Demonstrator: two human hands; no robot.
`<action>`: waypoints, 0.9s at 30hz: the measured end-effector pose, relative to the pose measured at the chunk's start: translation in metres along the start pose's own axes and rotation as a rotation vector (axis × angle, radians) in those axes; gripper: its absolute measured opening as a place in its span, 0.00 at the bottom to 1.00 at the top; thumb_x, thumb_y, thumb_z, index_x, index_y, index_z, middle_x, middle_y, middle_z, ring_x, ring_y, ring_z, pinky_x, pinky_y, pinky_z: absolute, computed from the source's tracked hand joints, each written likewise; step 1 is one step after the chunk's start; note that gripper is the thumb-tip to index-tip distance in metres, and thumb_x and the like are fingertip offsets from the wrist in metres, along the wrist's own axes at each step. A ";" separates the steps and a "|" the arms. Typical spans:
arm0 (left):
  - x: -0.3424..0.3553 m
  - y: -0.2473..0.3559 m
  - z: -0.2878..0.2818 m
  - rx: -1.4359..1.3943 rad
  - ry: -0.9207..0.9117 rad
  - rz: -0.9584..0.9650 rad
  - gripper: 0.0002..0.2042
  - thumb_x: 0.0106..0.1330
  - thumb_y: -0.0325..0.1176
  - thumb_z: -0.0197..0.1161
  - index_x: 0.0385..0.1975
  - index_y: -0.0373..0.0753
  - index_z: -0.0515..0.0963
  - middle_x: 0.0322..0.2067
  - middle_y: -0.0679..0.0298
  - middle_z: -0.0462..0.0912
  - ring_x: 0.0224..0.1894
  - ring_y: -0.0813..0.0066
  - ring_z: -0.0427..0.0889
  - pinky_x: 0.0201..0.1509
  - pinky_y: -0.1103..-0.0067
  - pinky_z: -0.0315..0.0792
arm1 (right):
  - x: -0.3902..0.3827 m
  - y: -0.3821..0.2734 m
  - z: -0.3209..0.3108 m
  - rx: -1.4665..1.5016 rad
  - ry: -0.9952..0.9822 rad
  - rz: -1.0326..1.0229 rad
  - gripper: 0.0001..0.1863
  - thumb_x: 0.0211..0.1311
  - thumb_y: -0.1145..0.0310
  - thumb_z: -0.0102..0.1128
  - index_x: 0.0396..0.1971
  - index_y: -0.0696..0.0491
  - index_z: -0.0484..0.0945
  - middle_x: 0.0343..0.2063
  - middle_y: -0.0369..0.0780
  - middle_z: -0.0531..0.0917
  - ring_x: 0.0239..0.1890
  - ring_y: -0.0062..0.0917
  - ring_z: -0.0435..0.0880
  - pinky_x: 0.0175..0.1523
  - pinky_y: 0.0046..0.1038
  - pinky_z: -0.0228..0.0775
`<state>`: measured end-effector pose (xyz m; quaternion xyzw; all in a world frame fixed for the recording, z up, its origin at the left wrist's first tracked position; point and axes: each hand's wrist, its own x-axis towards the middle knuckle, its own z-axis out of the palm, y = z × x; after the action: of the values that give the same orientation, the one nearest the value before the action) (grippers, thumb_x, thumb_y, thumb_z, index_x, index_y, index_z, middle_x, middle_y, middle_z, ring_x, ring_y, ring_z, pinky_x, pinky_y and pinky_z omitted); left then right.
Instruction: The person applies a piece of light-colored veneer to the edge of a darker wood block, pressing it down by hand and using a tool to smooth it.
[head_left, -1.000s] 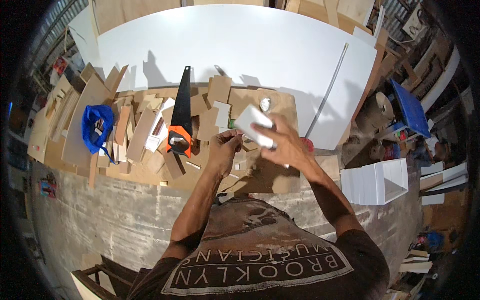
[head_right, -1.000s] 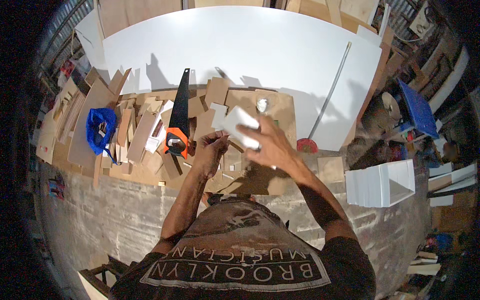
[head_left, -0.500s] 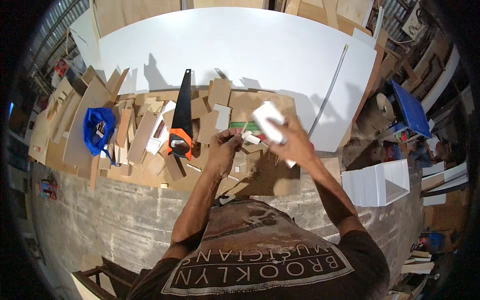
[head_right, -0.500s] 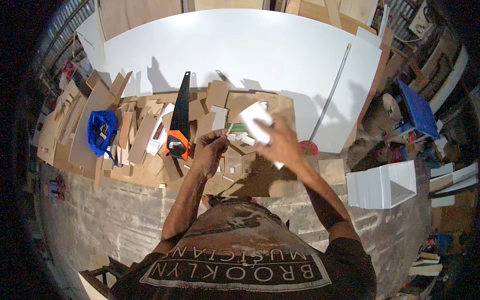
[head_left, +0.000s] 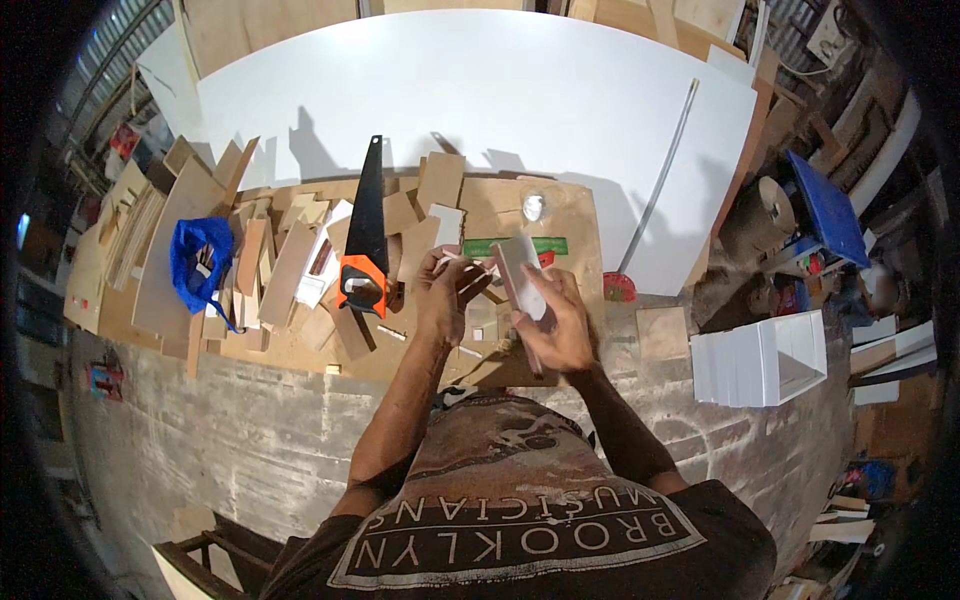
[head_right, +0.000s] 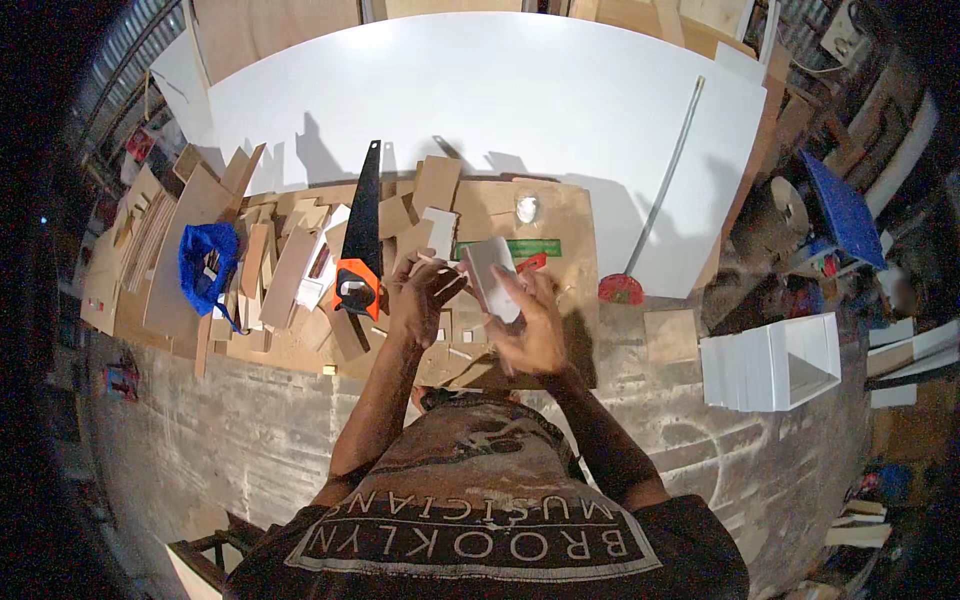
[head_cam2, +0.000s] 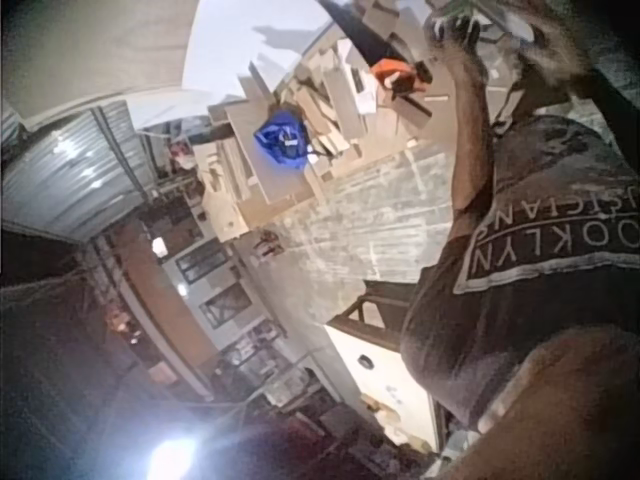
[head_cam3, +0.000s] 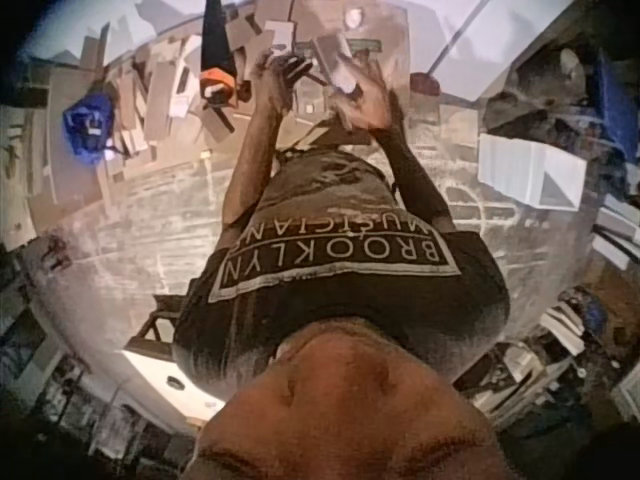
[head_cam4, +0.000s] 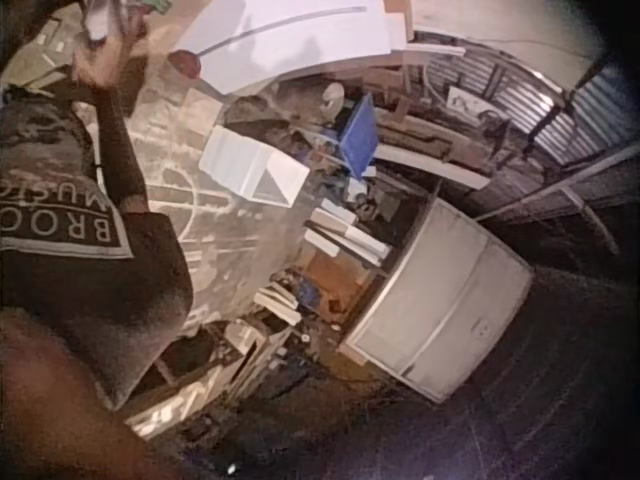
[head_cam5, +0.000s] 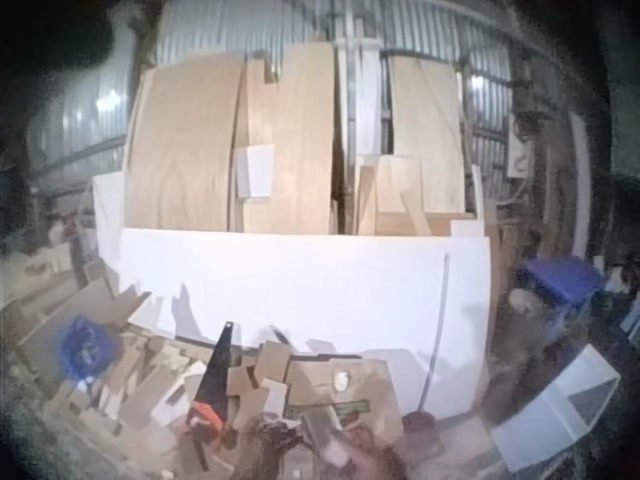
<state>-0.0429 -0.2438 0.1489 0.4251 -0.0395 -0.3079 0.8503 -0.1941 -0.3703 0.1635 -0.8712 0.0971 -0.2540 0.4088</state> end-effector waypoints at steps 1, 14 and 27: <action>0.002 -0.003 -0.005 -0.056 0.016 0.005 0.06 0.68 0.25 0.58 0.43 0.36 0.75 0.35 0.60 0.82 0.38 0.66 0.84 0.49 0.70 0.81 | -0.003 -0.007 0.003 -0.074 0.048 -0.007 0.34 0.48 0.72 0.67 0.61 0.53 0.72 0.48 0.47 0.71 0.52 0.37 0.73 0.55 0.32 0.67; -0.002 -0.033 0.001 -0.074 0.039 0.061 0.06 0.68 0.28 0.61 0.38 0.33 0.75 0.40 0.52 0.83 0.47 0.63 0.83 0.57 0.73 0.76 | 0.004 0.004 0.024 -0.376 0.156 -0.030 0.39 0.43 0.62 0.69 0.63 0.44 0.71 0.51 0.54 0.67 0.51 0.49 0.69 0.53 0.46 0.68; -0.005 -0.032 0.000 -0.145 0.024 0.002 0.05 0.71 0.29 0.56 0.40 0.36 0.73 0.43 0.57 0.81 0.49 0.68 0.81 0.54 0.74 0.74 | 0.019 -0.003 0.017 -0.345 0.118 -0.121 0.37 0.43 0.65 0.69 0.60 0.47 0.74 0.43 0.50 0.70 0.47 0.46 0.72 0.48 0.42 0.72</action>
<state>-0.0628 -0.2551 0.1257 0.3659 -0.0069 -0.3041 0.8795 -0.1697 -0.3643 0.1638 -0.9163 0.1103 -0.3081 0.2309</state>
